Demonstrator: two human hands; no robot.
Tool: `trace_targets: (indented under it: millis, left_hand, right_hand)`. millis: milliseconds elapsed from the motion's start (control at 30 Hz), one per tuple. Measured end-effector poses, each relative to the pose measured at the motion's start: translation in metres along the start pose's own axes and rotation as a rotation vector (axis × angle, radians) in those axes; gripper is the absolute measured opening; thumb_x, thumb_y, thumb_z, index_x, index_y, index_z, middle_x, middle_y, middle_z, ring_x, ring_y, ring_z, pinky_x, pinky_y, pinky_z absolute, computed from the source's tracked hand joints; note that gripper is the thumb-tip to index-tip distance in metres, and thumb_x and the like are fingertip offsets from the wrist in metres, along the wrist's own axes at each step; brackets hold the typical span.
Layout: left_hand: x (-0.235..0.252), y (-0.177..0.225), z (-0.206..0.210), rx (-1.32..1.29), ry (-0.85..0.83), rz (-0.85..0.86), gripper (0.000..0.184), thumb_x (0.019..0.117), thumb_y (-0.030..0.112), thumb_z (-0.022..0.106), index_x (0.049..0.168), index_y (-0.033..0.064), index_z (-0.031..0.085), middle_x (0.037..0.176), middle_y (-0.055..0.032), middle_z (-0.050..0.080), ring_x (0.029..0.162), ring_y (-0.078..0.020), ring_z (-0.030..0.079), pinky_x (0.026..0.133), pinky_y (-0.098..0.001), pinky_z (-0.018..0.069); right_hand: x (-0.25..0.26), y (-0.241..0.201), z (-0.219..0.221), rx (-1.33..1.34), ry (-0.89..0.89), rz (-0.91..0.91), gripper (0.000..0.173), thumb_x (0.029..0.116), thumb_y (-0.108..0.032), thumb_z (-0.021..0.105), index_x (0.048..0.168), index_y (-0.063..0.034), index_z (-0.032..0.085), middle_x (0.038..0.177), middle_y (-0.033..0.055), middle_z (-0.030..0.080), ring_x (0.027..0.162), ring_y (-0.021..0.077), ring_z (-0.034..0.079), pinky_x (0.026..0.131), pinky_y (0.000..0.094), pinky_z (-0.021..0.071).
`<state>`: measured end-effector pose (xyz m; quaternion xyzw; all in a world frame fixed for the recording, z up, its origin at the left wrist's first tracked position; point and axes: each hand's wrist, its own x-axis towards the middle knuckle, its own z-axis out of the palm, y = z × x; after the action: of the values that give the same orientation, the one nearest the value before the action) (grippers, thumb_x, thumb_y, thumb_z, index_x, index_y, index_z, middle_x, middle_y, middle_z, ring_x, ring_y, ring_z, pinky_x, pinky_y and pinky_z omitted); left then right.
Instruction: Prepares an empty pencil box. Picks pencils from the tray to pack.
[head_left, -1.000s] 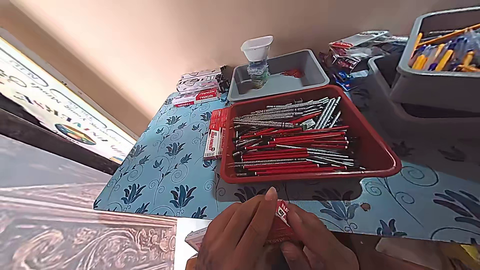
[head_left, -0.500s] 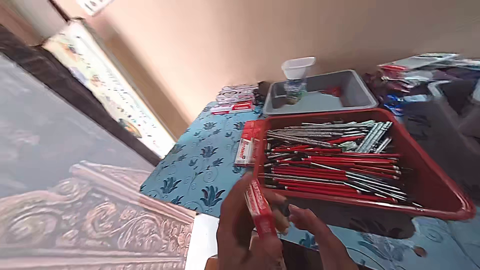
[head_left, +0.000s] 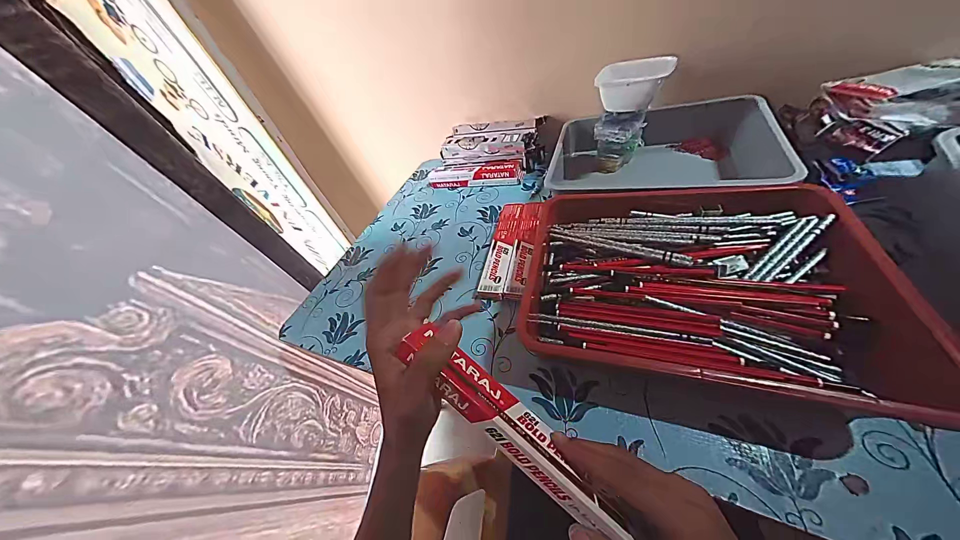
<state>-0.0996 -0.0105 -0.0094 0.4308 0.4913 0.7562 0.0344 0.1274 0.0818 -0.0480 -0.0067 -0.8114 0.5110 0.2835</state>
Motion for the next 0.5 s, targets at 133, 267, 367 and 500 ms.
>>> trace_targets:
  millis: [133,267,367,500]
  left_hand:
    - [0.000,-0.011,-0.006,-0.030,-0.211,0.049,0.024,0.1004,0.038,0.062,0.112,0.0220,0.075,0.108,0.0019,0.076,0.084,-0.0101,0.075,0.069,-0.0239,0.0632]
    - [0.000,-0.023,-0.008,0.022,-0.318,0.003,0.031,0.0950,0.048,0.066,0.117,0.0278,0.075,0.104,0.0103,0.076,0.075,0.0008,0.069,0.066,-0.0155,0.0582]
    - [-0.002,-0.033,-0.012,0.124,-0.328,-0.048,0.019,0.0969,0.041,0.066,0.108,0.0308,0.078,0.098,0.0134,0.076,0.076,0.0033,0.068,0.068,-0.0144,0.0560]
    - [-0.004,-0.047,-0.012,0.042,-0.232,-0.097,0.015,0.0970,0.040,0.065,0.094,0.0334,0.078,0.092,0.0132,0.076,0.081,0.0010,0.070,0.072,-0.0167,0.0581]
  right_hand:
    - [-0.004,-0.004,-0.006,0.106,0.020,0.062,0.045,0.0958,-0.015,0.068,0.132,0.0101,0.062,0.129,0.0214,0.068,0.119,0.0093,0.065,0.099,0.0194,0.0519]
    - [-0.007,-0.004,-0.016,0.137,0.063,0.105,0.045,0.0935,-0.013,0.070,0.132,0.0083,0.063,0.132,0.0200,0.066,0.111,0.0050,0.066,0.092,0.0166,0.0535]
    - [-0.007,0.001,-0.018,0.110,0.155,0.121,0.048,0.0910,-0.014,0.072,0.134,0.0062,0.062,0.136,0.0169,0.064,0.098,0.0003,0.067,0.081,0.0139,0.0560]
    - [-0.005,0.002,-0.012,0.100,0.280,0.095,0.056,0.0939,-0.021,0.071,0.138,0.0085,0.056,0.147,0.0246,0.053,0.107,0.0046,0.068,0.088,0.0175,0.0576]
